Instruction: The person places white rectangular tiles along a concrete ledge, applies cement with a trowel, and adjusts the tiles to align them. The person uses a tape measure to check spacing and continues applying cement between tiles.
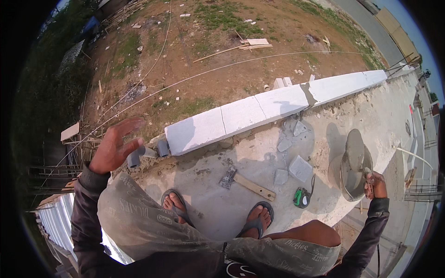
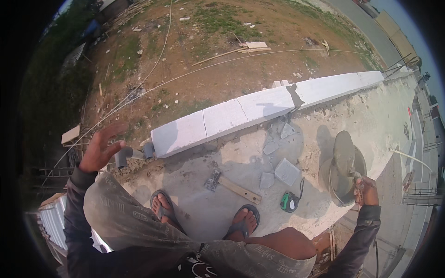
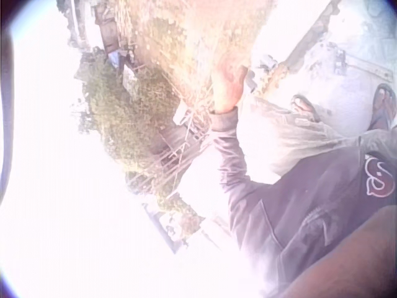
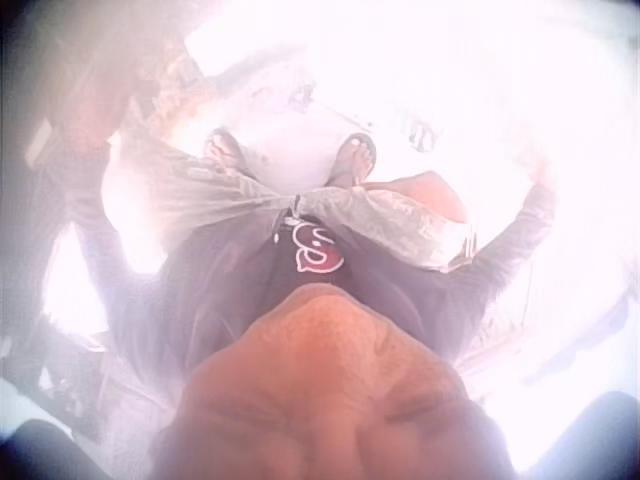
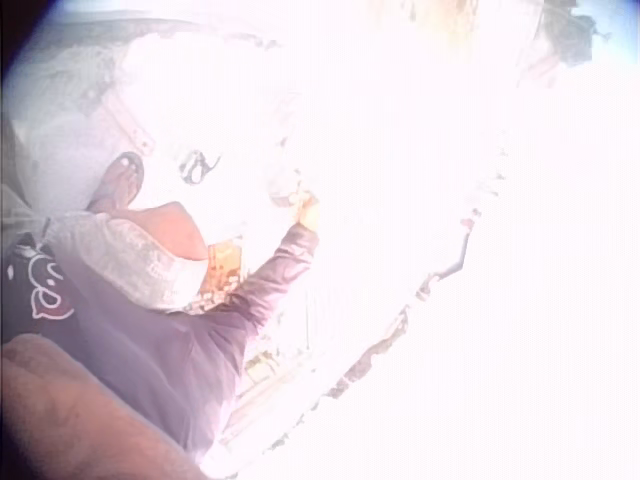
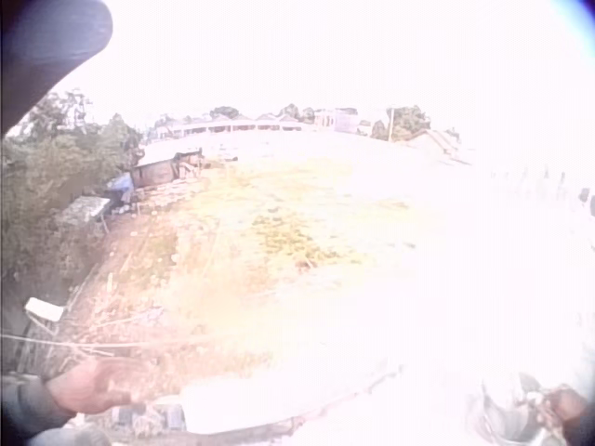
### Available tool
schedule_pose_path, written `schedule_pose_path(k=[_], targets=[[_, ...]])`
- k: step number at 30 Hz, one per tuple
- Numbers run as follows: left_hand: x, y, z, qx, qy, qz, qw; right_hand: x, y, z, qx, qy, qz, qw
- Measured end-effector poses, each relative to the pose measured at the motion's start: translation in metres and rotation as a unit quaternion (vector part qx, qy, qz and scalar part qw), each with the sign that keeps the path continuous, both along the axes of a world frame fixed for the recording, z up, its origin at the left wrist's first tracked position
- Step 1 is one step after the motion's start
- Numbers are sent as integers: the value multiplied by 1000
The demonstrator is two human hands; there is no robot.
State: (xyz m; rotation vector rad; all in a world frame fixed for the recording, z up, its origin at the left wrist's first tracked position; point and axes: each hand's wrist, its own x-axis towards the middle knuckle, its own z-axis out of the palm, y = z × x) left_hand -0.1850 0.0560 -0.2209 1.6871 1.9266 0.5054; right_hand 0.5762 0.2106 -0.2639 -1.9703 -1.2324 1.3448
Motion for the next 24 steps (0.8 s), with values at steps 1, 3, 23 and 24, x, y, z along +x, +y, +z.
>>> schedule_pose_path(k=[1,3,23,24], targets=[[4,-9,13,-1,-113,39,993,-26,15,-2,-13,11,19,1000],[10,-28,45,3,-153,57,987,-87,43,-8,-30,35,102,994],[18,-96,79,61,7,28,998,-488,12,-14,397,-228,559,692],[17,-96,77,64,3,22,998,-486,12,-13,390,-215,559,700]])
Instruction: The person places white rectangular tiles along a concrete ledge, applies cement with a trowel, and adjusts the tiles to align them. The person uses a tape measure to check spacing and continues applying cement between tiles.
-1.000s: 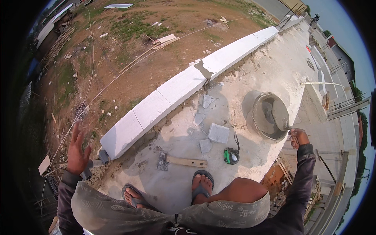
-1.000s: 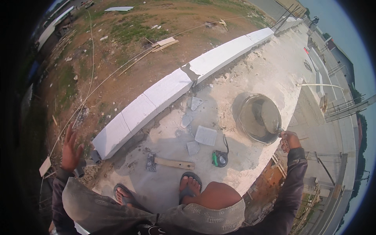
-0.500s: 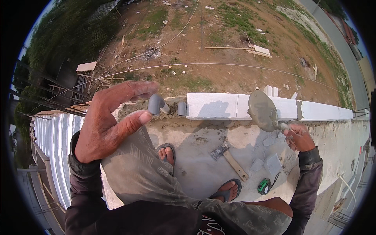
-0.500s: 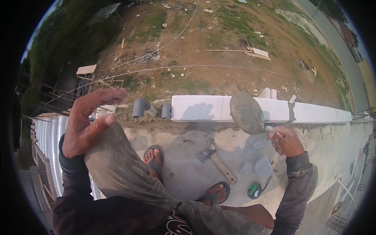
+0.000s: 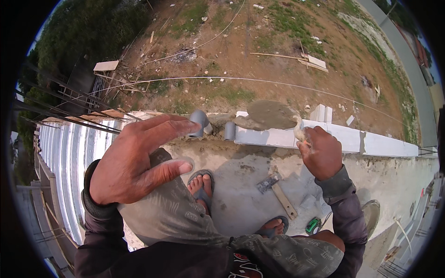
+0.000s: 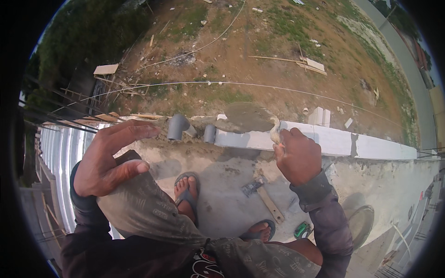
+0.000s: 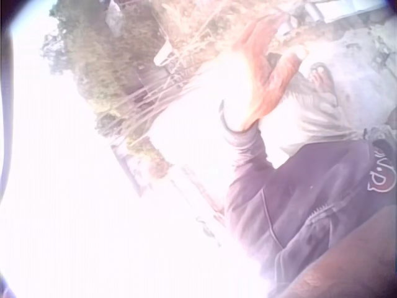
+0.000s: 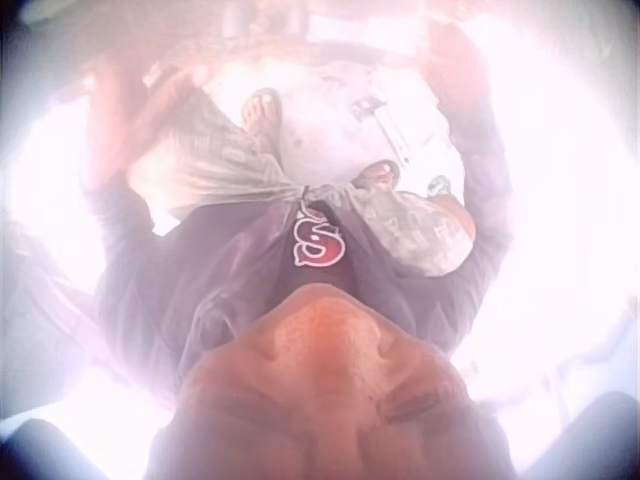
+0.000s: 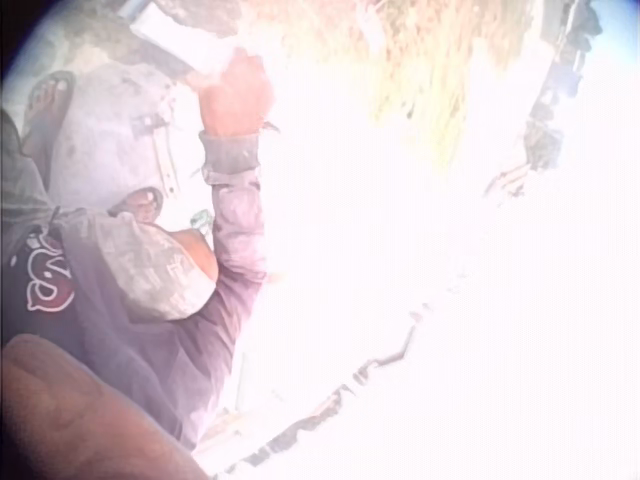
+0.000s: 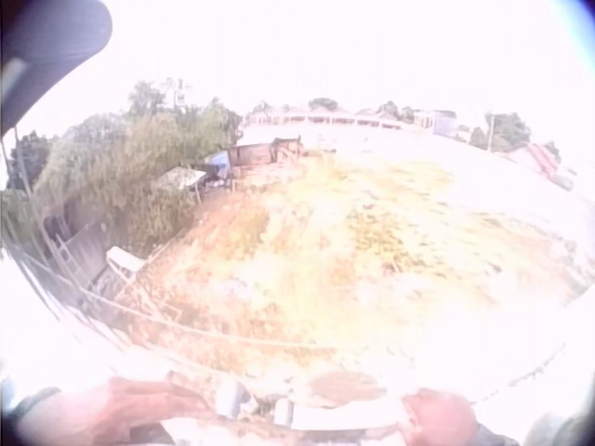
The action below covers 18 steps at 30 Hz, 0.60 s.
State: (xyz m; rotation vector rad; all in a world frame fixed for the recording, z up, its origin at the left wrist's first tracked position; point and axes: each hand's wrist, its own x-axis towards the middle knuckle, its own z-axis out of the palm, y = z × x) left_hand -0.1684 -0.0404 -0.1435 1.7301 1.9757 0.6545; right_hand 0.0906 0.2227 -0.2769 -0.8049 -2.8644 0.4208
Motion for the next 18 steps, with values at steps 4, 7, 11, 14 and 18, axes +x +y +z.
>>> schedule_pose_path(k=[4,7,11,14,18], targets=[[-1,2,-3,3,-24,-22,999,-4,2,-4,-103,0,5,995],[-1,6,-6,14,-38,-46,998,-21,-1,-15,-113,-14,18,993],[1,5,-5,-5,-45,-37,998,-40,-9,-28,-172,-113,-16,978],[0,5,-3,-17,-37,-33,999,-32,-19,-33,-166,-110,-7,980],[-1,8,-5,-15,-54,-36,998,0,-22,-40,-141,-20,-20,990]])
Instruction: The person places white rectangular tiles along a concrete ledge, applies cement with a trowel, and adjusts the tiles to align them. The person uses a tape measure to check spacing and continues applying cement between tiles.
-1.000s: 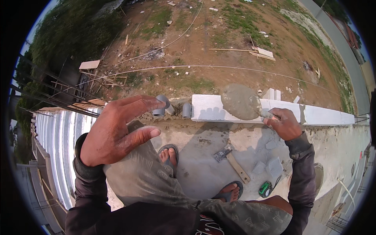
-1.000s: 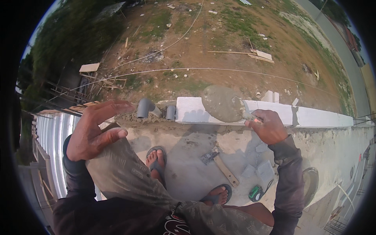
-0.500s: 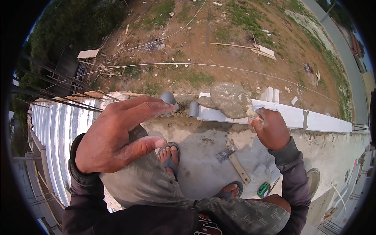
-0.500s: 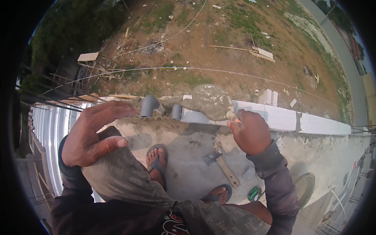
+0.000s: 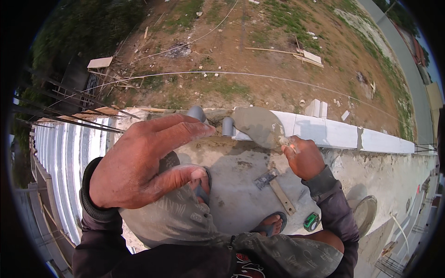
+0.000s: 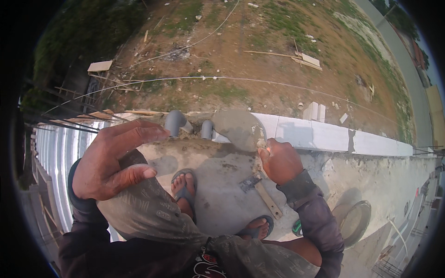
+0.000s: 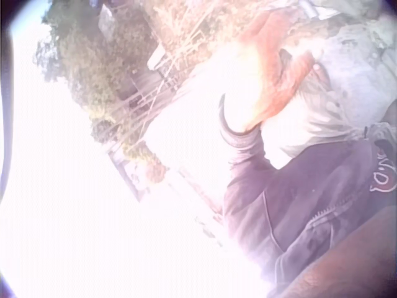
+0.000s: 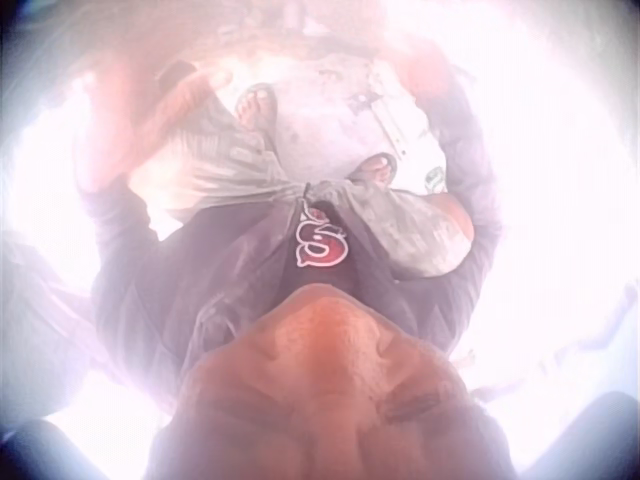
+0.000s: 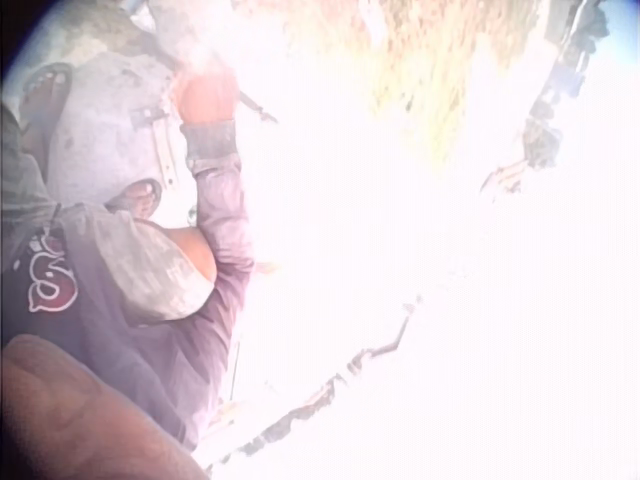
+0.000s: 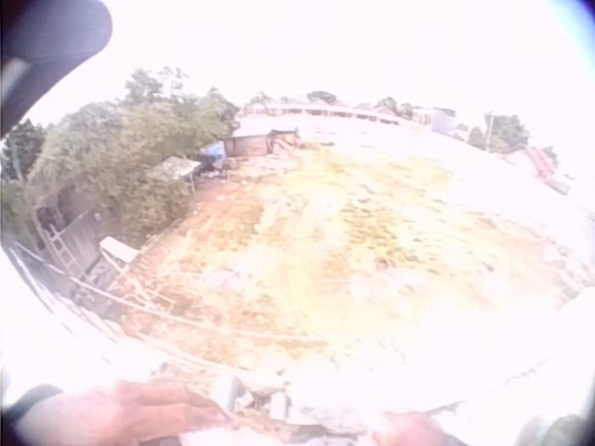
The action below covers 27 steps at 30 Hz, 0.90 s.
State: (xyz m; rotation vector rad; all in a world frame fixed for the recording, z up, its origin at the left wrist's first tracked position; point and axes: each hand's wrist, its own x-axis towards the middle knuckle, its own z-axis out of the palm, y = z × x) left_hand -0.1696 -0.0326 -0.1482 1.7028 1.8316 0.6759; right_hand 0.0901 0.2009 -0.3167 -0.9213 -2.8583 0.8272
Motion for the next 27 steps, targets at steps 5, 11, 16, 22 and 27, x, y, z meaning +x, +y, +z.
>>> schedule_pose_path(k=[5,11,16,22,27], targets=[[2,5,-4,14,7,-7,1000,43,24,-12,-24,-21,-59,998],[2,4,-4,5,-6,0,1000,88,54,-10,-12,-61,-152,986],[2,4,-2,4,-7,-4,1000,77,43,-1,93,67,-97,989],[4,1,1,-17,-3,8,1000,34,19,-22,146,151,13,978],[3,-5,2,-5,11,13,1000,38,21,-36,222,119,56,966]])
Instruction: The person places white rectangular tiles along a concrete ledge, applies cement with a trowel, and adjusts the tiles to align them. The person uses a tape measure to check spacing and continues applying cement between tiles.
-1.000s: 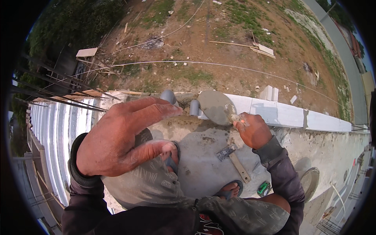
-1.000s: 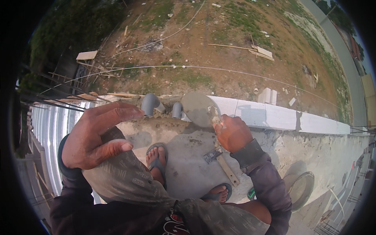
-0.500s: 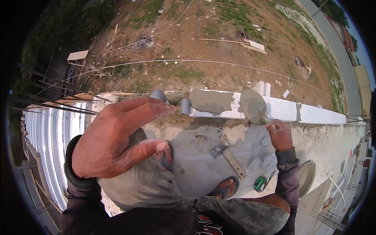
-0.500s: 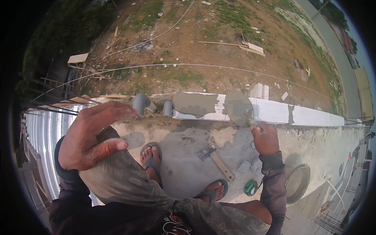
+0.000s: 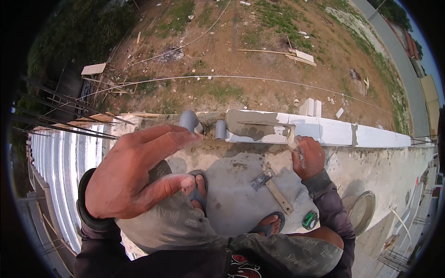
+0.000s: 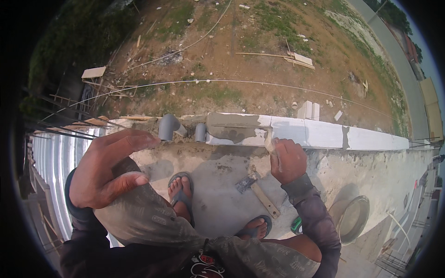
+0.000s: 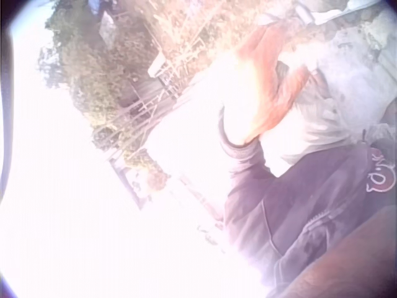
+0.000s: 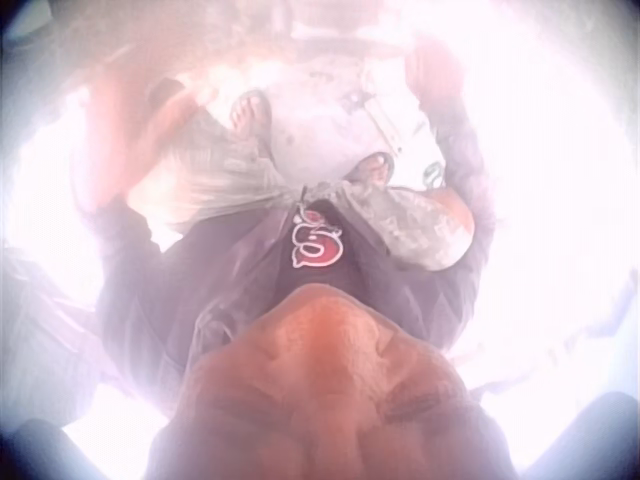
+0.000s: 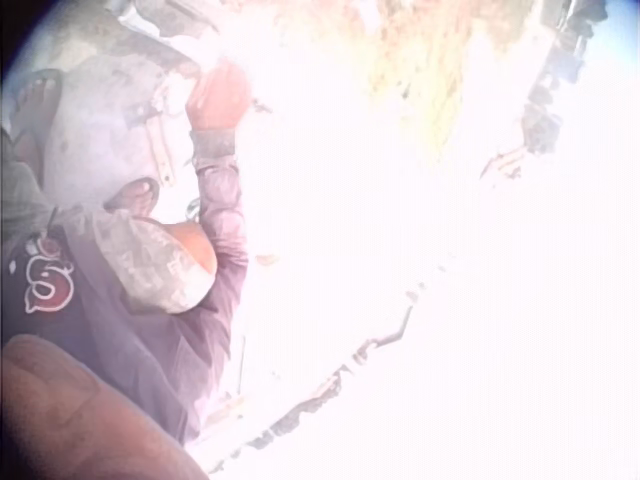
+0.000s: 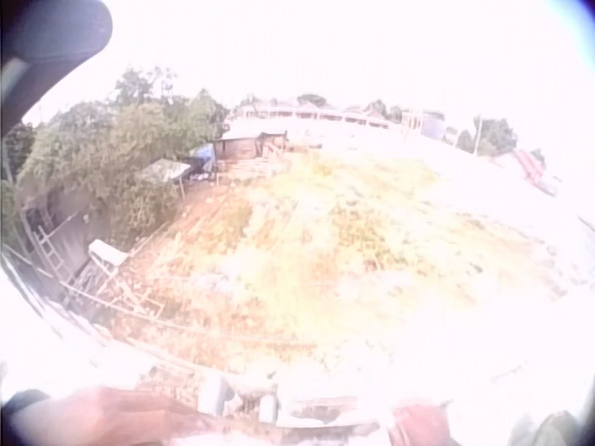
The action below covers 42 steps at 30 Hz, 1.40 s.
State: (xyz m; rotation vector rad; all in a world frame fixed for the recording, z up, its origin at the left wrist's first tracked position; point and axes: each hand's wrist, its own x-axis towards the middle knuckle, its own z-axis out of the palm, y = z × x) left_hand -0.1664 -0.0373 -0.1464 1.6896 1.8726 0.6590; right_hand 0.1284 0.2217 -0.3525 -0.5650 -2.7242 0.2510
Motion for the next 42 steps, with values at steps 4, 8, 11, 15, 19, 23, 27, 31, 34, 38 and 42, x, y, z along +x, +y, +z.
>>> schedule_pose_path(k=[4,8,11,15,19,23,27,31,34,38,42], targets=[[-2,4,-4,13,-23,-13,1000,1,-9,7,-86,16,-30,996],[-1,8,-5,8,-12,-24,1000,-17,-24,28,-233,-12,-39,972],[1,10,-5,11,-12,-24,1000,-37,-36,39,-311,-32,-29,950],[2,9,-5,14,-10,-21,1000,-60,-52,38,-317,-61,-26,946],[1,10,-4,12,-18,-24,999,-62,-64,24,-309,-87,-32,947],[-1,14,-4,-4,-5,-31,999,-40,-56,13,-286,-63,-26,956],[-1,14,-3,-2,-13,-28,1000,3,-26,21,-226,-64,-92,968],[0,13,-3,0,-34,-17,999,19,-5,38,-288,-66,-238,925],[4,19,-5,-8,1,-31,999,-13,-16,32,-223,-13,-84,971],[15,26,-2,7,12,-24,1000,-58,-33,10,-326,-8,-25,945],[15,26,6,8,26,-15,1000,-29,-18,0,-314,-52,-141,938]])
